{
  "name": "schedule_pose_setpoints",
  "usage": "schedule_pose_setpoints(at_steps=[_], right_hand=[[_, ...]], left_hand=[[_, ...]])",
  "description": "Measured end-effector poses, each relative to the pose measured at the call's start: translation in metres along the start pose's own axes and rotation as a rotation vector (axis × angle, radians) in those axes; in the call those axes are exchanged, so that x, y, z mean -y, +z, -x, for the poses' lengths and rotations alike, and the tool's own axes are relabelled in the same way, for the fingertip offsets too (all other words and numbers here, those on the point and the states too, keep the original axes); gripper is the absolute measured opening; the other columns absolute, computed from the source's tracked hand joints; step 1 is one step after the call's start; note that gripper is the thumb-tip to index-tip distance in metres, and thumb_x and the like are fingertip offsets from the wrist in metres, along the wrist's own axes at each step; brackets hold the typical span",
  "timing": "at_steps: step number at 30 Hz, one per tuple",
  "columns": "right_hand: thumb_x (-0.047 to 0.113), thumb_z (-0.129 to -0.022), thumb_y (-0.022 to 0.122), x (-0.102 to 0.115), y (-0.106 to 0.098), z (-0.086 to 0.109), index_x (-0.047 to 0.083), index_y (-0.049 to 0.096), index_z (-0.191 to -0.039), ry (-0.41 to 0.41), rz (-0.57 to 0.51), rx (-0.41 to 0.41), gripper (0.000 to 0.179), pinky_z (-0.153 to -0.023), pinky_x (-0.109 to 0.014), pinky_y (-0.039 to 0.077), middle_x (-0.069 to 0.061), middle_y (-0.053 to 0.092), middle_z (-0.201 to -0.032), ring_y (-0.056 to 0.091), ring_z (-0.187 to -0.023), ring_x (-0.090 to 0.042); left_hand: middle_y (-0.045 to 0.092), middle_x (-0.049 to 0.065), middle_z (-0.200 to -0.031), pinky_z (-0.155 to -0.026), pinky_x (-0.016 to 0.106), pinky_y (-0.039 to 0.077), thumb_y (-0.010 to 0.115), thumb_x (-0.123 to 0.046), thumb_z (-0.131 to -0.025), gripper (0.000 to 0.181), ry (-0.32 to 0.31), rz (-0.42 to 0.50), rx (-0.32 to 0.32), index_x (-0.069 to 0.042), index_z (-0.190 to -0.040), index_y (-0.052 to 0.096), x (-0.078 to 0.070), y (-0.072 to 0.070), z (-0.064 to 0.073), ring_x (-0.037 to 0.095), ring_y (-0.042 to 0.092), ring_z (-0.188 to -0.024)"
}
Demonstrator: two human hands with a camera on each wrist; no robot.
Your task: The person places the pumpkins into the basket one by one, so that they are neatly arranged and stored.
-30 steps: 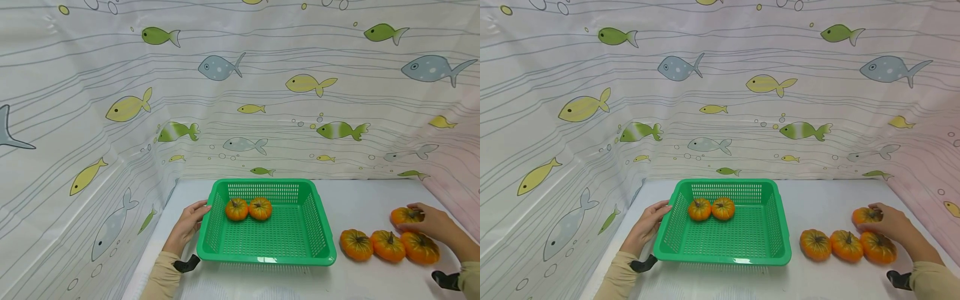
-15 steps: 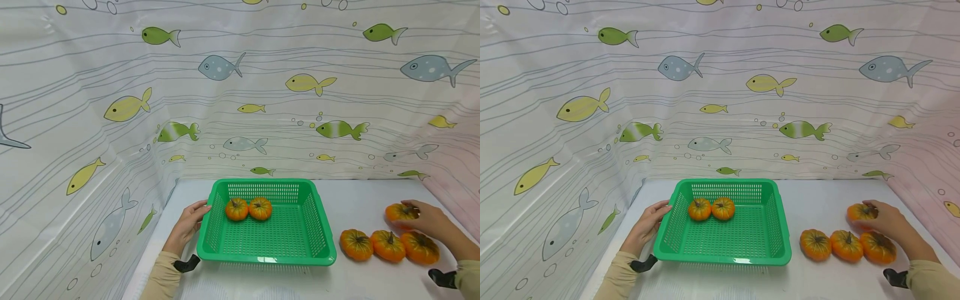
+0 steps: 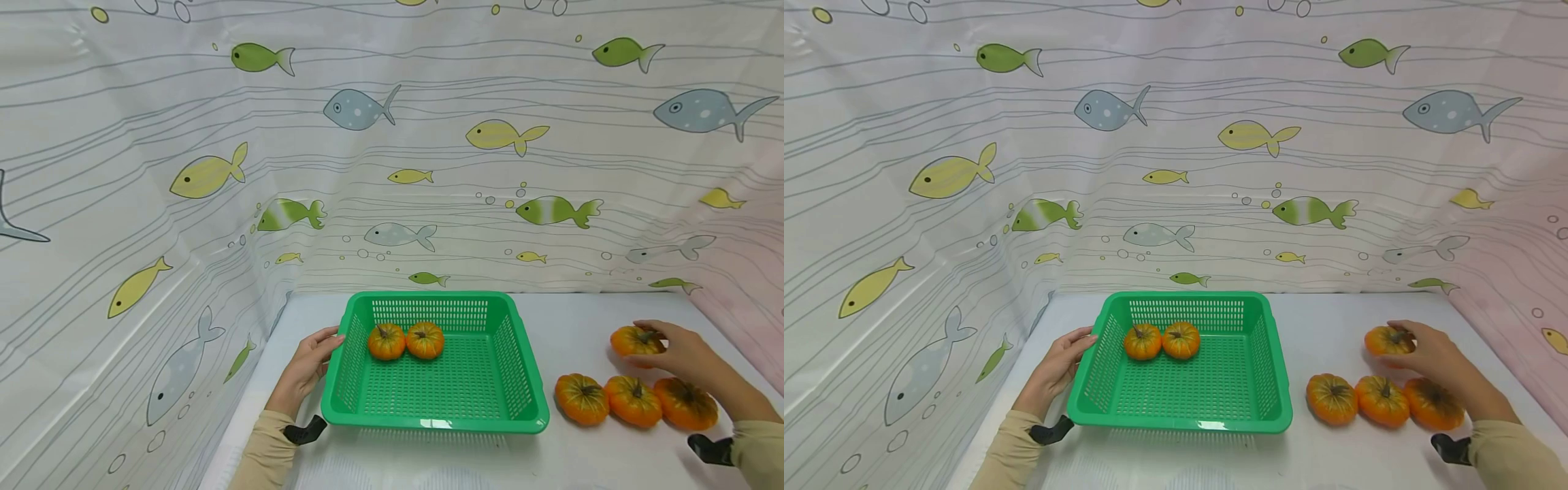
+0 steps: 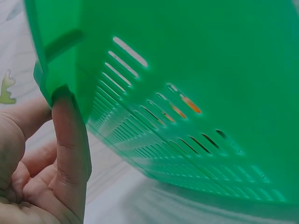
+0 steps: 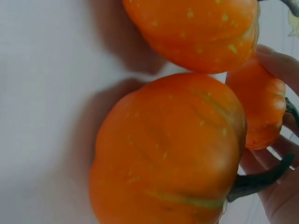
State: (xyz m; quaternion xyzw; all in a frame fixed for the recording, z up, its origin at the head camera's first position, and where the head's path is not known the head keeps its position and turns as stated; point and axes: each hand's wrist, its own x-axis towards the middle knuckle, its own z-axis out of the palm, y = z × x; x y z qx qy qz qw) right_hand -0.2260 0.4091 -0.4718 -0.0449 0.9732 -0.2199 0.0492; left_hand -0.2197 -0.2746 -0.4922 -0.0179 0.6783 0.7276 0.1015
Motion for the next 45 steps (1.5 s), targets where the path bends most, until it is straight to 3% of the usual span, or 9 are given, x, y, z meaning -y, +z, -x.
schedule_pose_setpoints(at_steps=[15,34,45], right_hand=[[0.051,-0.086,0.082,0.025,0.006,-0.003,-0.005,0.046,-0.148,-0.070,-0.032,0.013,0.091,-0.093,-0.076,0.049,-0.038,0.050,-0.143,0.049,-0.122,-0.056],[0.050,-0.083,0.085,0.058,-0.001,-0.009,-0.001,0.049,-0.147,-0.146,-0.038,-0.002,0.090,-0.096,-0.068,0.054,-0.030,0.057,-0.138,0.055,-0.120,-0.048],[0.047,-0.080,0.088,0.087,-0.005,-0.015,0.000,0.056,-0.142,-0.251,-0.038,-0.046,0.084,-0.093,-0.057,0.060,-0.021,0.065,-0.129,0.060,-0.113,-0.036]], left_hand=[[0.073,-0.006,-0.109,-0.078,0.024,0.065,0.061,-0.017,-0.105,0.055,-0.002,0.017,0.003,0.002,-0.153,0.040,0.000,0.000,-0.002,0.006,0.075,-0.091],[0.073,-0.006,-0.110,-0.078,0.024,0.065,0.060,-0.016,-0.106,0.054,0.005,0.013,0.010,0.003,-0.153,0.041,-0.001,0.000,0.001,0.007,0.075,-0.092],[0.073,-0.006,-0.111,-0.079,0.024,0.065,0.061,-0.017,-0.105,0.055,-0.001,0.004,0.004,0.002,-0.153,0.041,-0.002,0.000,0.001,0.006,0.075,-0.093]])
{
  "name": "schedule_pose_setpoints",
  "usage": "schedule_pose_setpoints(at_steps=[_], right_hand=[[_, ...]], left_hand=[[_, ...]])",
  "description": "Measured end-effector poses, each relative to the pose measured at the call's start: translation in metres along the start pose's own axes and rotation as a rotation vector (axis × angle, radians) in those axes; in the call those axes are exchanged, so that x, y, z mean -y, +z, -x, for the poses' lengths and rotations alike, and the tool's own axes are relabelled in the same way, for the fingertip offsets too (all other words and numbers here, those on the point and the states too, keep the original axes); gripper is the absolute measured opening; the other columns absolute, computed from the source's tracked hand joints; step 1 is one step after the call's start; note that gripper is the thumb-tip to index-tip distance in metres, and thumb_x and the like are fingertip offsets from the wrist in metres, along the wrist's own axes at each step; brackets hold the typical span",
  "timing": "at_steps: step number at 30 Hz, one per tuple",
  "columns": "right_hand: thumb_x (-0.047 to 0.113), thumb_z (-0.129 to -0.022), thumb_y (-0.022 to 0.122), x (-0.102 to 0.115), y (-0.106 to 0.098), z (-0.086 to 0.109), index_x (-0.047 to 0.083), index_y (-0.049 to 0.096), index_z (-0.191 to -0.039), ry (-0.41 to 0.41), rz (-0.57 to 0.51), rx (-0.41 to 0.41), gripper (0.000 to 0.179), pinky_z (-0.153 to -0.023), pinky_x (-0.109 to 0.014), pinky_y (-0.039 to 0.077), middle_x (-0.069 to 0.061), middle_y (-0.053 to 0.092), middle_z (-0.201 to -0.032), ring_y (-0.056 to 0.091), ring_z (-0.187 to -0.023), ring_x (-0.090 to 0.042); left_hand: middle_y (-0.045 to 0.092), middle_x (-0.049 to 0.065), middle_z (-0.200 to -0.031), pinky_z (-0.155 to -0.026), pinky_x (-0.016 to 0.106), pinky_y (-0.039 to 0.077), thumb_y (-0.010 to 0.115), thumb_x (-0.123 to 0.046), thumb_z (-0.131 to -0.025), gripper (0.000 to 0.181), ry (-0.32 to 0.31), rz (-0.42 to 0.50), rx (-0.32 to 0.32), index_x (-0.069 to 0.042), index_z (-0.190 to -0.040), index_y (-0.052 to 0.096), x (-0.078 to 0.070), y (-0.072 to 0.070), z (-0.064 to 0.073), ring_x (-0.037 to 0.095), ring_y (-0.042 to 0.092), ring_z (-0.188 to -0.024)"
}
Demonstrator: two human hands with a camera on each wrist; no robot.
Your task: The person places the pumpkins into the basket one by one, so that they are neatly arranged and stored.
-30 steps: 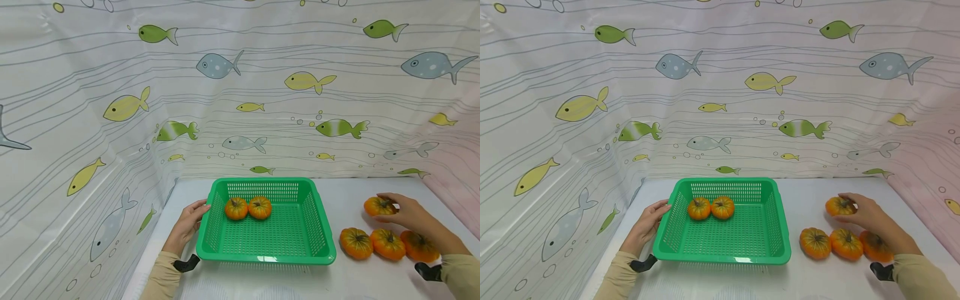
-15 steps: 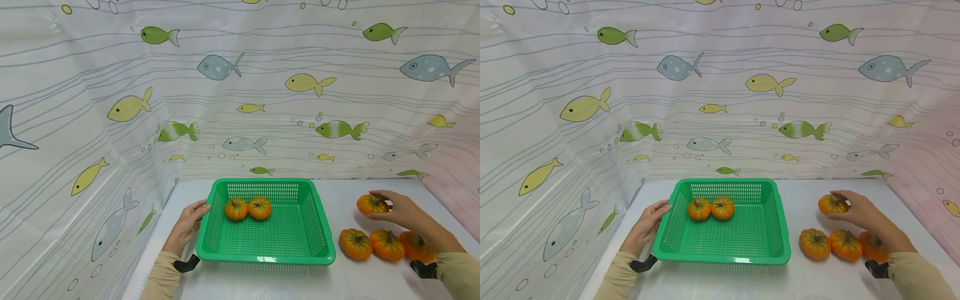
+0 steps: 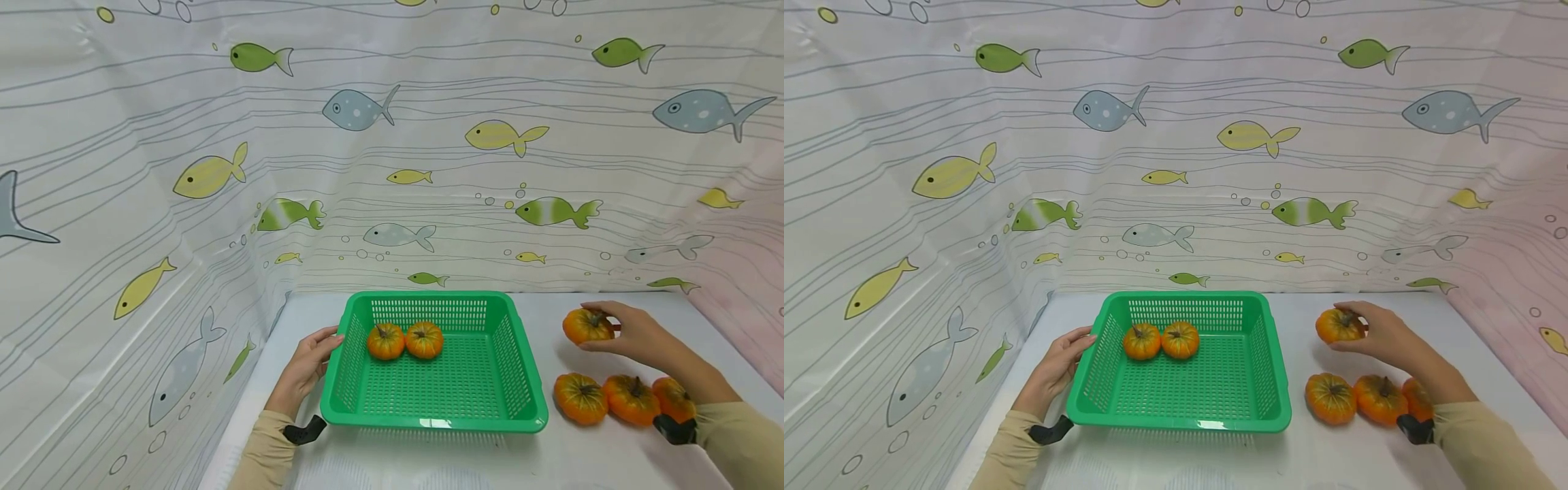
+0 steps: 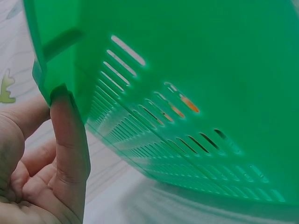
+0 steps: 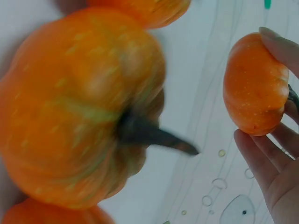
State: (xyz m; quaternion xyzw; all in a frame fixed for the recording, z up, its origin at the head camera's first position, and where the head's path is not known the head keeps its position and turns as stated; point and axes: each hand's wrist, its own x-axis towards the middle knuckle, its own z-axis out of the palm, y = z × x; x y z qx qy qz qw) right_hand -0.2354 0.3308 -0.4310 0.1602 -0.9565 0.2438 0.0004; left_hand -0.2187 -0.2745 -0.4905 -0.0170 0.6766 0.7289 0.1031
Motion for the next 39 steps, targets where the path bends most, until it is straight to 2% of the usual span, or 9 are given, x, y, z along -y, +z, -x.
schedule_pose_setpoints(at_steps=[19,28,32,39], right_hand=[[0.046,-0.081,0.088,0.042,-0.002,-0.025,0.003,0.057,-0.142,-0.126,-0.044,-0.017,0.081,-0.096,-0.053,0.060,-0.016,0.066,-0.133,0.062,-0.115,-0.031],[0.048,-0.080,0.088,0.060,0.002,-0.038,0.004,0.058,-0.142,-0.152,-0.062,0.002,0.082,-0.098,-0.053,0.060,-0.015,0.064,-0.136,0.060,-0.121,-0.033],[0.047,-0.079,0.089,0.066,0.005,-0.045,0.006,0.059,-0.140,-0.177,-0.065,0.007,0.079,-0.097,-0.050,0.061,-0.011,0.066,-0.134,0.062,-0.120,-0.030],[0.043,-0.081,0.089,0.080,0.006,-0.056,0.008,0.061,-0.137,-0.221,-0.081,0.021,0.072,-0.097,-0.052,0.061,-0.011,0.068,-0.131,0.064,-0.119,-0.030]], left_hand=[[0.073,-0.006,-0.109,-0.078,0.024,0.065,0.060,-0.016,-0.106,0.054,-0.001,0.008,0.001,0.003,-0.153,0.040,0.000,0.001,0.001,0.006,0.075,-0.092],[0.073,-0.006,-0.109,-0.077,0.023,0.065,0.060,-0.016,-0.106,0.054,-0.005,0.015,-0.004,0.002,-0.153,0.040,-0.001,0.001,0.001,0.006,0.076,-0.091],[0.073,-0.006,-0.110,-0.078,0.024,0.065,0.060,-0.016,-0.106,0.054,-0.005,0.013,-0.004,0.001,-0.153,0.040,-0.002,0.001,0.001,0.007,0.075,-0.092],[0.072,-0.005,-0.111,-0.078,0.024,0.065,0.061,-0.016,-0.105,0.055,-0.014,0.014,-0.014,0.001,-0.153,0.040,-0.002,0.001,0.000,0.007,0.075,-0.092]])
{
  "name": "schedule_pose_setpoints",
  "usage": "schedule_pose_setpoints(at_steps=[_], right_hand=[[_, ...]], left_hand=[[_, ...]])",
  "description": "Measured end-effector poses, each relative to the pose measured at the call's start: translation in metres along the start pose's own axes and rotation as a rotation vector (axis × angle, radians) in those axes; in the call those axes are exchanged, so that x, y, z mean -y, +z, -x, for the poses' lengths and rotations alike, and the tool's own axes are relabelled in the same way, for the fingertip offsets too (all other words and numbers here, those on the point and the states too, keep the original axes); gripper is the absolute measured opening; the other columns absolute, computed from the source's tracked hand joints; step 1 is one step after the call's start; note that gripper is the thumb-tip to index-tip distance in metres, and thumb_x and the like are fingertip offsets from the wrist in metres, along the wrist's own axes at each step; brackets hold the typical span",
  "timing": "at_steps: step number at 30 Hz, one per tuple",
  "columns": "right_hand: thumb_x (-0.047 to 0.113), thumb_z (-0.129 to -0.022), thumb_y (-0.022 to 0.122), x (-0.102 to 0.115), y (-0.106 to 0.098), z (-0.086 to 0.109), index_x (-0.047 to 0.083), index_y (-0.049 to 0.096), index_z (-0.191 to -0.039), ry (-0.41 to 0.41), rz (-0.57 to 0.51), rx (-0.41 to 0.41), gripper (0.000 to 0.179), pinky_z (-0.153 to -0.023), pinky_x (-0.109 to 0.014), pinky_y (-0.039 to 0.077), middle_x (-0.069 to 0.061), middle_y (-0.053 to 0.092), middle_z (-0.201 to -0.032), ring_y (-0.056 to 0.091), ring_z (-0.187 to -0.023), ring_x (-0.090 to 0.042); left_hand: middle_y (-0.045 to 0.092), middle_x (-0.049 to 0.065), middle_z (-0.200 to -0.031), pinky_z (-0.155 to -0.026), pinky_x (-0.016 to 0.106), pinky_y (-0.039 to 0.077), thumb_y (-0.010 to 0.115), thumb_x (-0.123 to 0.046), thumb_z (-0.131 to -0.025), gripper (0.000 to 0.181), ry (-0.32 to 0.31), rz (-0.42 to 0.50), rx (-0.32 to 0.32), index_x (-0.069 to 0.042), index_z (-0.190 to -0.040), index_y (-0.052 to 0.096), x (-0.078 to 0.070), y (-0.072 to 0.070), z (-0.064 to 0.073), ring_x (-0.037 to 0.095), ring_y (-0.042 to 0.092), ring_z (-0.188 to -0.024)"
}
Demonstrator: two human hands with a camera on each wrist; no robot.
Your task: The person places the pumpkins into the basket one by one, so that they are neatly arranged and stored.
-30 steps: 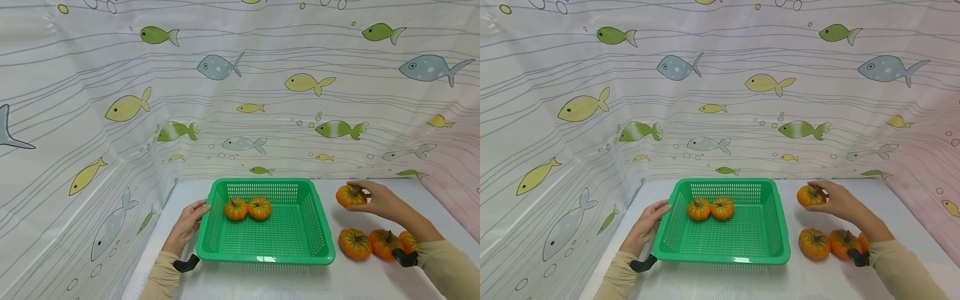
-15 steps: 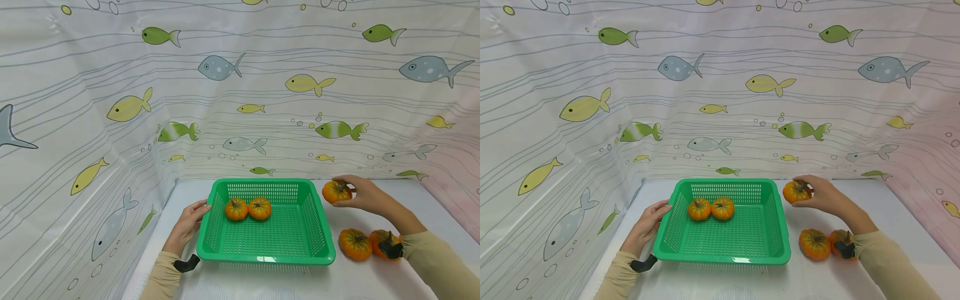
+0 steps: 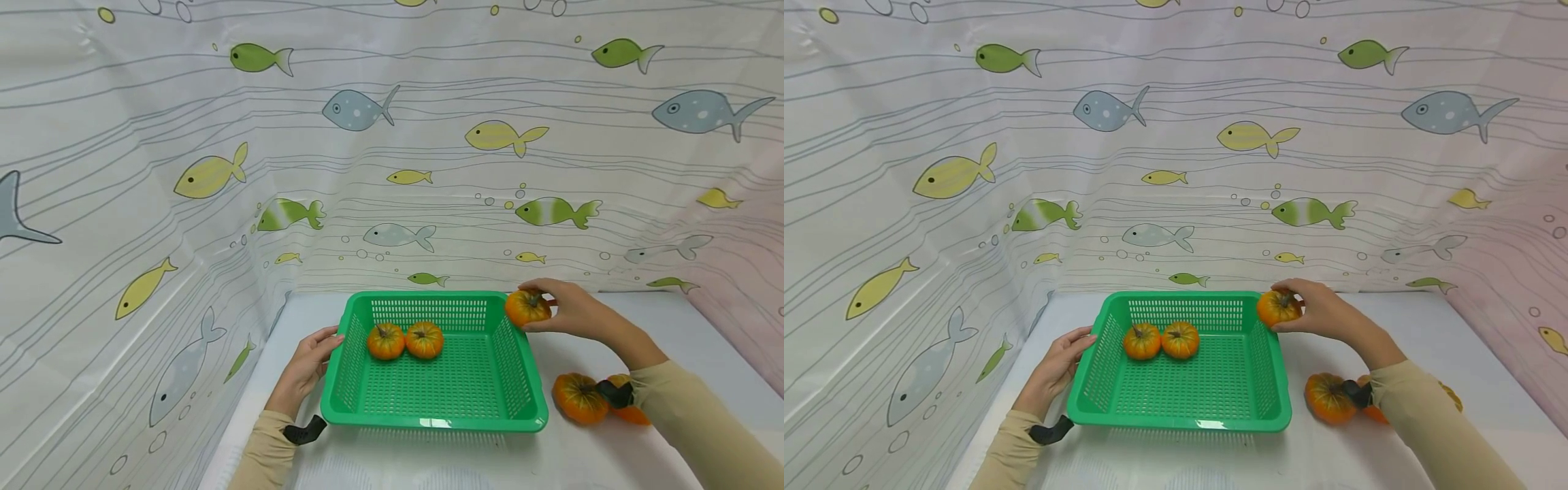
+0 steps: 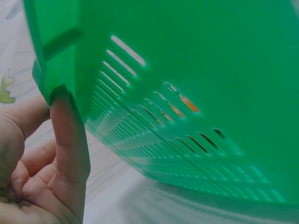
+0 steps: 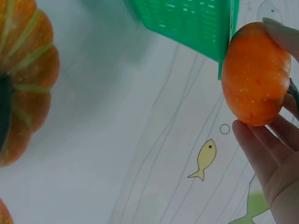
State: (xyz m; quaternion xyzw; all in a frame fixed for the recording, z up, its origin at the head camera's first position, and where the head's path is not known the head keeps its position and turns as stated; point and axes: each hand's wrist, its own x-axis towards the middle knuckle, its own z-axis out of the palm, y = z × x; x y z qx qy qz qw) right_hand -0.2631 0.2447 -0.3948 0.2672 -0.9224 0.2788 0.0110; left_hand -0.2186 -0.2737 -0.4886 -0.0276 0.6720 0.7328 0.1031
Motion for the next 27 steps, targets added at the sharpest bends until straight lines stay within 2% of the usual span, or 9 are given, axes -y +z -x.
schedule_pose_setpoints(at_steps=[17,22,27], right_hand=[[0.033,-0.080,0.091,0.027,0.015,-0.026,0.005,0.063,-0.135,-0.082,-0.025,0.057,0.068,-0.097,-0.053,0.061,-0.011,0.068,-0.129,0.064,-0.116,-0.029],[0.032,-0.078,0.092,0.035,0.022,-0.033,0.005,0.064,-0.133,-0.092,0.005,0.078,0.067,-0.095,-0.047,0.062,-0.007,0.070,-0.125,0.063,-0.112,-0.024],[0.030,-0.077,0.092,0.042,0.032,-0.040,0.006,0.065,-0.132,-0.116,0.054,0.084,0.066,-0.097,-0.047,0.060,-0.007,0.071,-0.125,0.064,-0.113,-0.025]], left_hand=[[0.072,-0.006,-0.110,-0.078,0.025,0.065,0.059,-0.014,-0.106,0.054,0.009,0.005,0.017,0.002,-0.154,0.039,0.000,-0.001,0.001,0.006,0.075,-0.092],[0.072,-0.005,-0.110,-0.078,0.025,0.065,0.060,-0.015,-0.106,0.055,0.011,0.001,0.018,0.002,-0.153,0.039,0.000,-0.001,0.001,0.006,0.075,-0.092],[0.072,-0.005,-0.109,-0.078,0.025,0.065,0.061,-0.015,-0.105,0.055,0.006,-0.002,0.008,0.002,-0.153,0.041,-0.001,0.000,0.001,0.006,0.075,-0.091]])
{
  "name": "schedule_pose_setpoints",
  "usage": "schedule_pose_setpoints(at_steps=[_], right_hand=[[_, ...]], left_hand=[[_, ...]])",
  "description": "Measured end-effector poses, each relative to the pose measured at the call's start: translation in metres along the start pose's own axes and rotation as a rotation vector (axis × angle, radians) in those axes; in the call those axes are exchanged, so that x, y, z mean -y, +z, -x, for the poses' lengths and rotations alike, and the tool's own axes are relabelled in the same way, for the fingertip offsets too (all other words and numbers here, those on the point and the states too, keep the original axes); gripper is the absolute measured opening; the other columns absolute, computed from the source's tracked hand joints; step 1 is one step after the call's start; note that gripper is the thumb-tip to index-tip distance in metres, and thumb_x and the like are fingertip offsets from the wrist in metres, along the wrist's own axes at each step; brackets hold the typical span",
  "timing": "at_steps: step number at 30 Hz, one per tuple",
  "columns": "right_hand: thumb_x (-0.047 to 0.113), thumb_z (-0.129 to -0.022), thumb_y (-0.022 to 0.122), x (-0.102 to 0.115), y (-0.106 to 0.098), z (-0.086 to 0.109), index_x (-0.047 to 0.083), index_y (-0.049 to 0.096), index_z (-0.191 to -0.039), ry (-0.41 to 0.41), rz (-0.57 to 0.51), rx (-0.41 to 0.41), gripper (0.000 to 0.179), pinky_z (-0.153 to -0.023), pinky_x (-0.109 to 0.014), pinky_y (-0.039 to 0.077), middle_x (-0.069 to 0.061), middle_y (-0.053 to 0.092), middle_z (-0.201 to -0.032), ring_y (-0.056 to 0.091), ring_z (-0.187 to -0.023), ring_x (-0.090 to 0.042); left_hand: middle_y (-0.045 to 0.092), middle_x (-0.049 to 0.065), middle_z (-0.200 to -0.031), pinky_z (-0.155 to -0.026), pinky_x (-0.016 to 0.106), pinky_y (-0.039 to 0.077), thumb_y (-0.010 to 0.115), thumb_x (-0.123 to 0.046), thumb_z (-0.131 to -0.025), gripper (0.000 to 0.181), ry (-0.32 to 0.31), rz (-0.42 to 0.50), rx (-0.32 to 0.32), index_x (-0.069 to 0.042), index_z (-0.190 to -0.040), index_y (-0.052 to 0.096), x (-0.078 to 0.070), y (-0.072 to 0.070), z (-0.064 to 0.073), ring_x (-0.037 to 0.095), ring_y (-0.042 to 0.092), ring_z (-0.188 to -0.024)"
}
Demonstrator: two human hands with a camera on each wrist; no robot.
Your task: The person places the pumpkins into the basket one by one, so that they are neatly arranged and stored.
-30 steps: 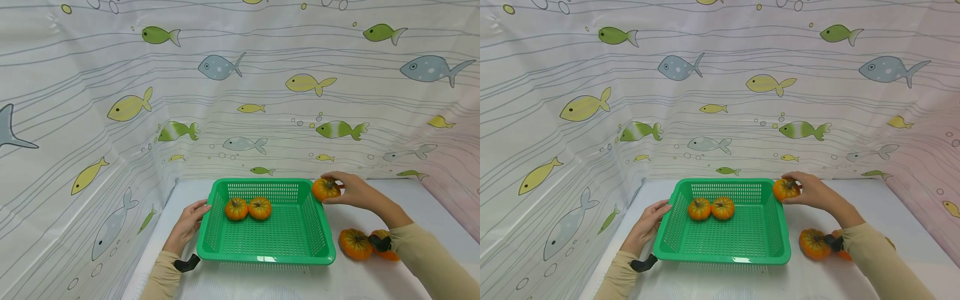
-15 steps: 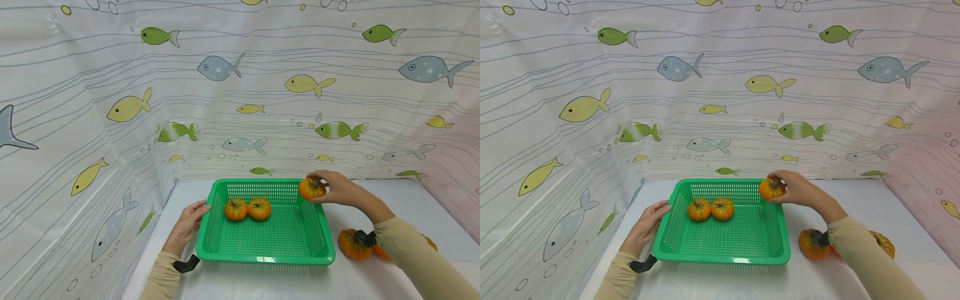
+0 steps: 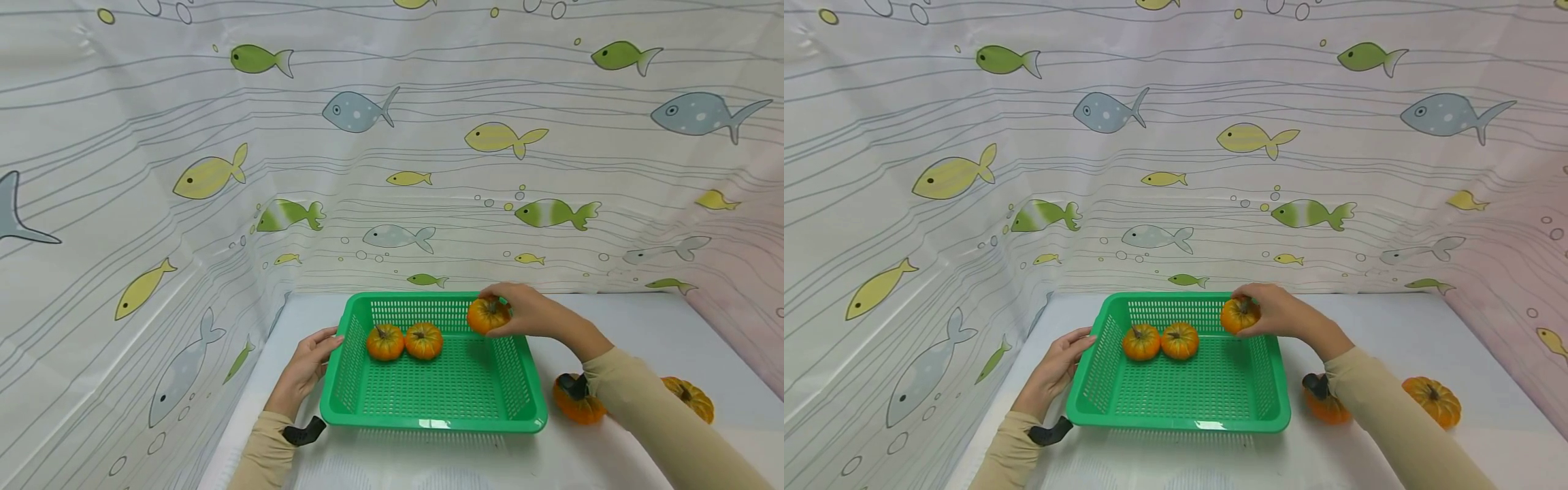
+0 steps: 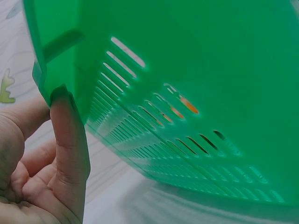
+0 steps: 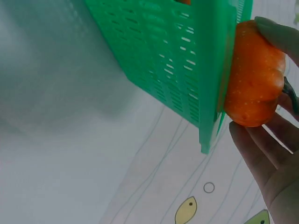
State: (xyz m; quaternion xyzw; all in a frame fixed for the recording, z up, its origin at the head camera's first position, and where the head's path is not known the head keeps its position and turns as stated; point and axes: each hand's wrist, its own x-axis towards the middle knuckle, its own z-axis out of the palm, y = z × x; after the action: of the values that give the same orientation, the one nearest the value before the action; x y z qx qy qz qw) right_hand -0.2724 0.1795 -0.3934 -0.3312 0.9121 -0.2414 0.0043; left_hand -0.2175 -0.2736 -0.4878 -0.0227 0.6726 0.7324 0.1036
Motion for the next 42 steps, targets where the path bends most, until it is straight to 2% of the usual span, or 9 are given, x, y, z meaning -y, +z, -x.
schedule_pose_setpoints(at_steps=[5,11,19,25,34,42], right_hand=[[0.030,-0.077,0.092,0.004,0.008,-0.008,0.005,0.065,-0.133,-0.007,0.007,0.030,0.066,-0.097,-0.048,0.061,-0.010,0.070,-0.127,0.065,-0.114,-0.027],[0.029,-0.078,0.091,0.009,0.016,-0.018,0.004,0.065,-0.132,-0.026,0.028,0.081,0.065,-0.092,-0.043,0.063,-0.011,0.070,-0.126,0.066,-0.108,-0.024],[0.030,-0.076,0.093,0.007,0.024,-0.026,0.006,0.065,-0.134,0.033,0.062,0.159,0.069,-0.093,-0.041,0.062,-0.007,0.071,-0.124,0.066,-0.106,-0.018],[0.032,-0.075,0.093,0.005,0.021,-0.030,0.005,0.065,-0.134,0.064,0.054,0.194,0.070,-0.093,-0.043,0.061,-0.007,0.071,-0.123,0.065,-0.104,-0.020],[0.029,-0.076,0.092,0.018,0.012,-0.039,0.005,0.066,-0.132,0.074,0.033,0.220,0.067,-0.091,-0.041,0.060,-0.006,0.071,-0.119,0.063,-0.101,-0.019],[0.029,-0.077,0.091,0.023,0.017,-0.046,0.004,0.063,-0.136,0.090,0.032,0.270,0.070,-0.095,-0.042,0.060,-0.010,0.068,-0.128,0.063,-0.109,-0.023]], left_hand=[[0.072,-0.005,-0.109,-0.079,0.025,0.065,0.062,-0.016,-0.105,0.055,0.002,-0.008,0.003,0.002,-0.153,0.041,-0.001,0.000,0.000,0.007,0.075,-0.092],[0.072,-0.006,-0.108,-0.077,0.025,0.065,0.061,-0.017,-0.105,0.055,-0.001,-0.011,0.004,0.002,-0.153,0.040,-0.001,0.000,0.000,0.007,0.075,-0.090],[0.073,-0.005,-0.107,-0.076,0.025,0.066,0.062,-0.015,-0.105,0.055,0.004,0.005,0.006,0.004,-0.152,0.041,-0.001,0.002,0.000,0.008,0.076,-0.090],[0.073,-0.006,-0.107,-0.076,0.024,0.065,0.062,-0.015,-0.105,0.055,-0.004,0.006,-0.005,0.003,-0.152,0.041,-0.002,0.002,0.001,0.007,0.075,-0.090],[0.073,-0.005,-0.109,-0.077,0.024,0.065,0.062,-0.015,-0.105,0.056,-0.003,0.011,-0.005,0.003,-0.153,0.041,-0.002,0.000,0.004,0.007,0.075,-0.092],[0.072,-0.005,-0.110,-0.079,0.025,0.065,0.063,-0.017,-0.104,0.057,-0.004,0.000,0.001,0.002,-0.153,0.041,-0.003,0.001,0.003,0.007,0.075,-0.093]])
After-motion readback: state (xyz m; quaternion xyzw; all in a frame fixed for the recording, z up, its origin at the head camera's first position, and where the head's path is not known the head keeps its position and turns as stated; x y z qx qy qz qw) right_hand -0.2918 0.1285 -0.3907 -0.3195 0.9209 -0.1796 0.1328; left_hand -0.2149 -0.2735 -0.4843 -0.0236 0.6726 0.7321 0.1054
